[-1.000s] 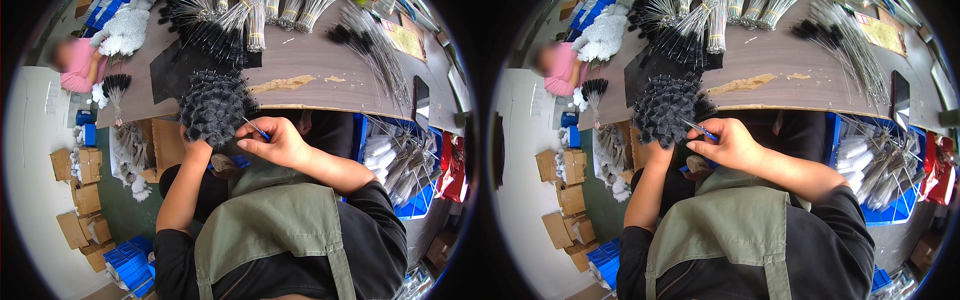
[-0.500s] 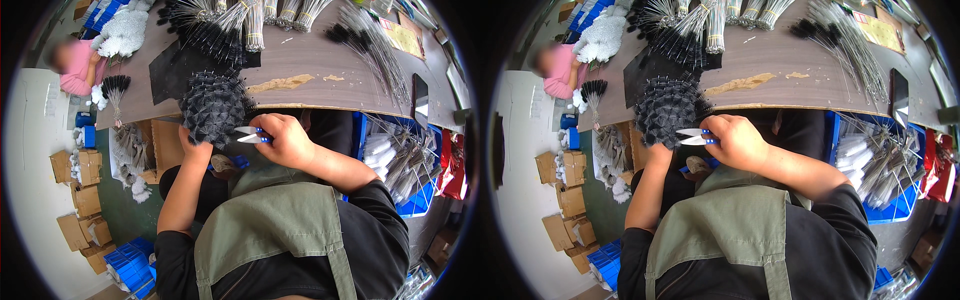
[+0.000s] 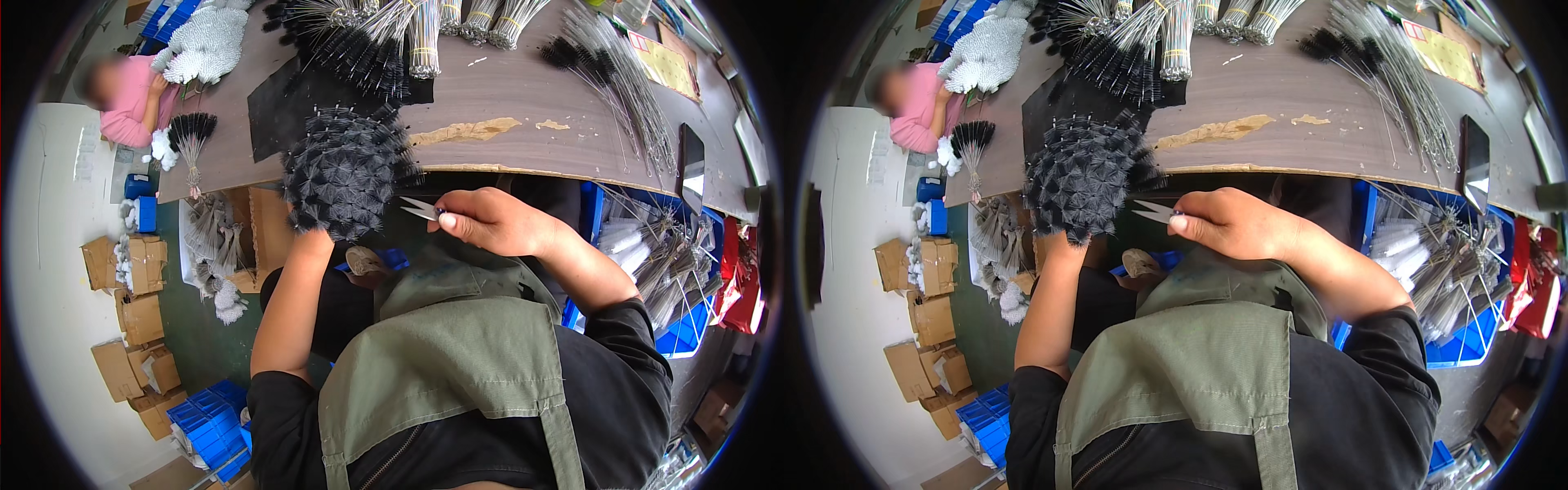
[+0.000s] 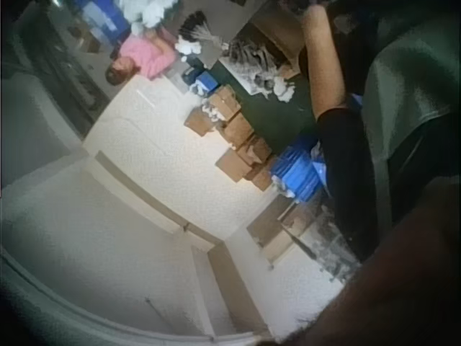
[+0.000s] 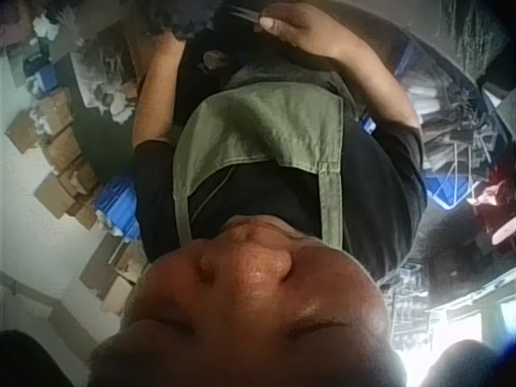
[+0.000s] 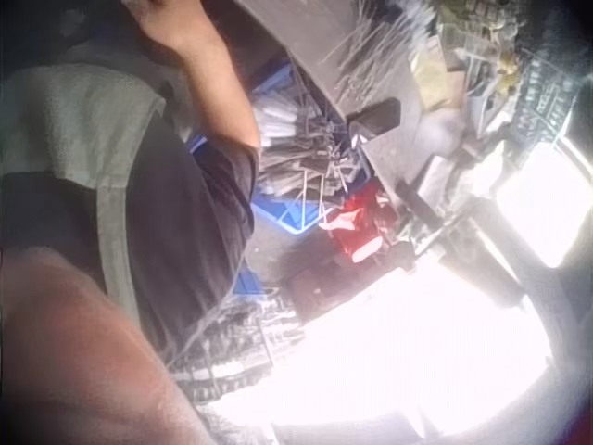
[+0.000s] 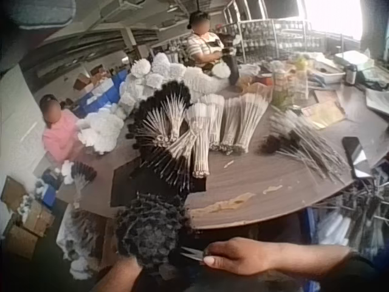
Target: Trimming and organizing wire brushes at a manufacturing workbench.
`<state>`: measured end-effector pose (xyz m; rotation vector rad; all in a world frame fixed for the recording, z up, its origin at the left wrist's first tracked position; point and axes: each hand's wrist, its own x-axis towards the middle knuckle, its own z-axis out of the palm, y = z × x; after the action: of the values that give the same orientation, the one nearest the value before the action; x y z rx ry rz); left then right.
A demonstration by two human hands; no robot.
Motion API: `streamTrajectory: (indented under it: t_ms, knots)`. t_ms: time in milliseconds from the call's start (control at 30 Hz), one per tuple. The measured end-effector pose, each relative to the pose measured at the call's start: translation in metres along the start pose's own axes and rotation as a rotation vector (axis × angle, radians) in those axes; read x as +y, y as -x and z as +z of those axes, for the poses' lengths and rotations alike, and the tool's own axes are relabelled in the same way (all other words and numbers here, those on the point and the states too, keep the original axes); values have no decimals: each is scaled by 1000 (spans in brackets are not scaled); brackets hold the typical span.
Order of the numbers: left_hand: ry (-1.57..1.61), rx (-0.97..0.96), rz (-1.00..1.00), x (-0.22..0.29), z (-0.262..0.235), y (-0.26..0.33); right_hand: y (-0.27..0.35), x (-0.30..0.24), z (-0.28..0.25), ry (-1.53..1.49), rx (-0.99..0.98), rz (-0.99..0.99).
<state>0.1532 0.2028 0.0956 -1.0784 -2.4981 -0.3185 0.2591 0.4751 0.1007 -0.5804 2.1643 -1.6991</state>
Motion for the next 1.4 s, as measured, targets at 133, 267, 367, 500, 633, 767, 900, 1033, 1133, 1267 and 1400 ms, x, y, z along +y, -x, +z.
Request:
streamTrajectory:
  t_ms: [133,267,367,500,633,767,900,1033,1133,1267,1400]
  knots:
    - [-46,-45,81,5,-1,-10,1,-6,0,-85,-58,-36]
    - [-75,-82,148,3,5,-15,3,-12,-1,-135,-108,-19]
    - [-28,-98,131,-19,31,6,-1,-14,0,-139,-150,45]
    - [253,-121,18,-29,48,17,-5,-13,2,-112,-144,50]
    - [208,-194,-11,-23,44,11,-3,-5,2,-73,-119,-23]
    - [173,-248,-37,-20,42,11,-3,-8,1,-52,-118,-17]
    - [1684,-53,-521,-19,45,19,-6,-8,3,-63,-114,-33]
    - [2147,28,-658,-21,46,19,-5,-7,0,-55,-119,-66]
    - [1843,33,-554,-18,47,20,-4,-7,-3,-19,-149,-18]
    - [1832,59,-643,-12,42,16,-5,-7,-3,12,-145,-21]
    - [1968,93,-646,-16,44,12,-7,-6,-3,5,-164,-55]
